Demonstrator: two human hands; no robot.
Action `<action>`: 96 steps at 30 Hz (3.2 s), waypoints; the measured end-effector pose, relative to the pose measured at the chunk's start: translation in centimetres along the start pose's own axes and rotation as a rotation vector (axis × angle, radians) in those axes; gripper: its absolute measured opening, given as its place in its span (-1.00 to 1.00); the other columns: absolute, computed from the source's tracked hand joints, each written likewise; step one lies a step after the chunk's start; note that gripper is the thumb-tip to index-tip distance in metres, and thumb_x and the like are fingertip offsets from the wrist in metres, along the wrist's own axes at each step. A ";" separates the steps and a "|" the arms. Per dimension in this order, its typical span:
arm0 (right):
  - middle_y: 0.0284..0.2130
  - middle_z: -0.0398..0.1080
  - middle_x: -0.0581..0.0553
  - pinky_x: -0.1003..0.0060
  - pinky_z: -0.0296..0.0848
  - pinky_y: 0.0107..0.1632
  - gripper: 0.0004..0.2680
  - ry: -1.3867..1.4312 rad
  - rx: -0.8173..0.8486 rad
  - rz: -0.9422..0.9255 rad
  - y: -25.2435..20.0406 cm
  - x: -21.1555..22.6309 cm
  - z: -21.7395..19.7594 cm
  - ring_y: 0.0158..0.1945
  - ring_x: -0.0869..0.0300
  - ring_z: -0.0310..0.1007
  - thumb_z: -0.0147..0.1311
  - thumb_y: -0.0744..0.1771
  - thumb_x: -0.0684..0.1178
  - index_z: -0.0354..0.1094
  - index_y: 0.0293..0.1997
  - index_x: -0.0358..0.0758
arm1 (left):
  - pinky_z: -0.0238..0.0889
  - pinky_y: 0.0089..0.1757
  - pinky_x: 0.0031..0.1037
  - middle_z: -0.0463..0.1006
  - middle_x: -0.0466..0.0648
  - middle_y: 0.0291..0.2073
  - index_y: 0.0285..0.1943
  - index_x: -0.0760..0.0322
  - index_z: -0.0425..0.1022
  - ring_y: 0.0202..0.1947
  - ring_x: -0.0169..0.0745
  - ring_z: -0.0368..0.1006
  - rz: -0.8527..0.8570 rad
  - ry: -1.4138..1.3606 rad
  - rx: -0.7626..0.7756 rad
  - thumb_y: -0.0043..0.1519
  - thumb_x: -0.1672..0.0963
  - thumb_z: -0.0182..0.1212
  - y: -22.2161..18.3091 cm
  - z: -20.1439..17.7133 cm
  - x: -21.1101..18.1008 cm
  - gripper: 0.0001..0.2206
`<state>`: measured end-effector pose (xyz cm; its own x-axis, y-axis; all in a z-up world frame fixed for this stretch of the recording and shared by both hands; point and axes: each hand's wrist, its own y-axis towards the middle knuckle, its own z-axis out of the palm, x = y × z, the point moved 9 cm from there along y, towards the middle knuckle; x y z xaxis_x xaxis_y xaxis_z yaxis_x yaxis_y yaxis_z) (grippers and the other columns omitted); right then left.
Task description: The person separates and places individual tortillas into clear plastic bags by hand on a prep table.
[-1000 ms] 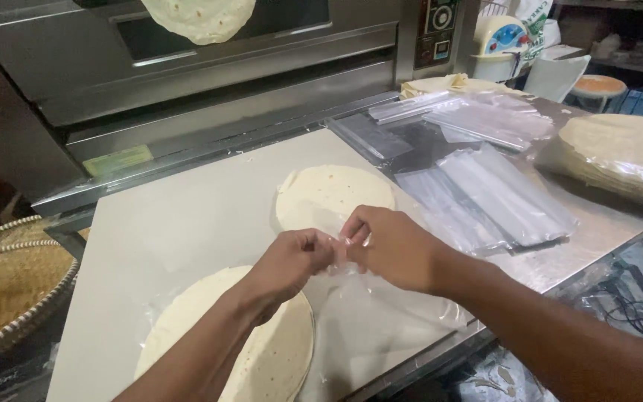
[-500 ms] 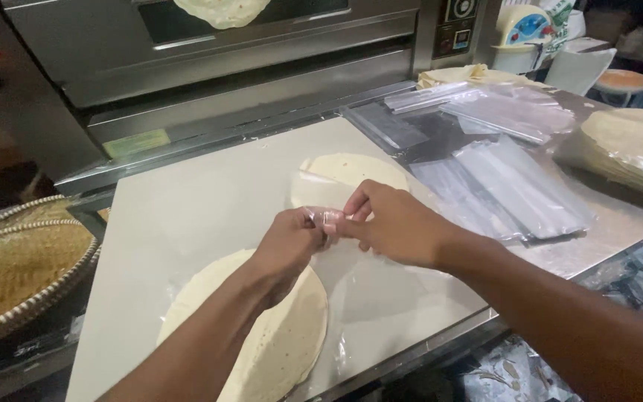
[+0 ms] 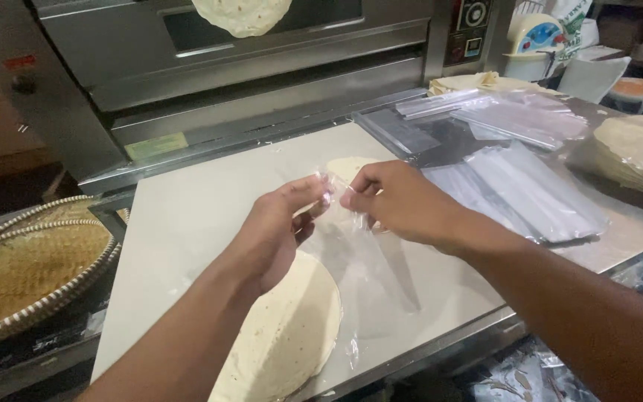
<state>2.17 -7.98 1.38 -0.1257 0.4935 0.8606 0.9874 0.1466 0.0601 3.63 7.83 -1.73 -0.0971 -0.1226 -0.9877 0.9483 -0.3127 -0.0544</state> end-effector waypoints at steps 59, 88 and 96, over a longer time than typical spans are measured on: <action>-0.36 0.53 -0.10 0.27 0.49 -0.19 -0.78 -0.141 -0.264 -0.116 -2.4 2.6 -2.3 -0.27 0.22 0.50 0.18 0.30 0.08 0.44 -0.20 -0.30 | 0.30 -0.13 -0.53 0.55 -0.13 -0.34 -0.10 0.40 0.57 -0.36 -0.41 0.30 0.058 0.088 0.109 0.23 0.14 0.26 0.5 1.2 0.0 -0.81; -0.32 0.48 -0.10 0.34 0.47 -0.17 -0.82 0.191 -0.326 0.243 -2.2 -8.3 -6.4 -0.27 0.21 0.46 0.17 0.31 0.00 0.44 -0.15 -0.31 | 0.44 -0.24 -0.56 0.65 0.01 -0.31 0.08 0.35 0.56 -0.39 -0.38 0.47 -0.121 0.070 0.169 0.27 0.21 0.20 6.1 8.2 2.9 -0.78; -0.30 0.48 -0.09 0.30 0.47 -0.20 -0.76 0.081 -0.405 0.203 -3.1 -7.1 -7.7 -0.26 0.21 0.50 0.28 0.27 0.02 0.36 -0.10 -0.23 | 0.46 -0.26 -0.54 0.67 -0.01 -0.26 0.10 0.42 0.54 -0.35 -0.35 0.58 -0.082 0.113 0.184 0.26 0.22 0.18 6.7 9.9 2.3 -0.75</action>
<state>0.77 -18.57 -1.03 0.0667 0.4066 0.9112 0.9512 -0.3015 0.0650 6.75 -3.85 -2.92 -0.1270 0.0129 -0.9918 0.8664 -0.4853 -0.1172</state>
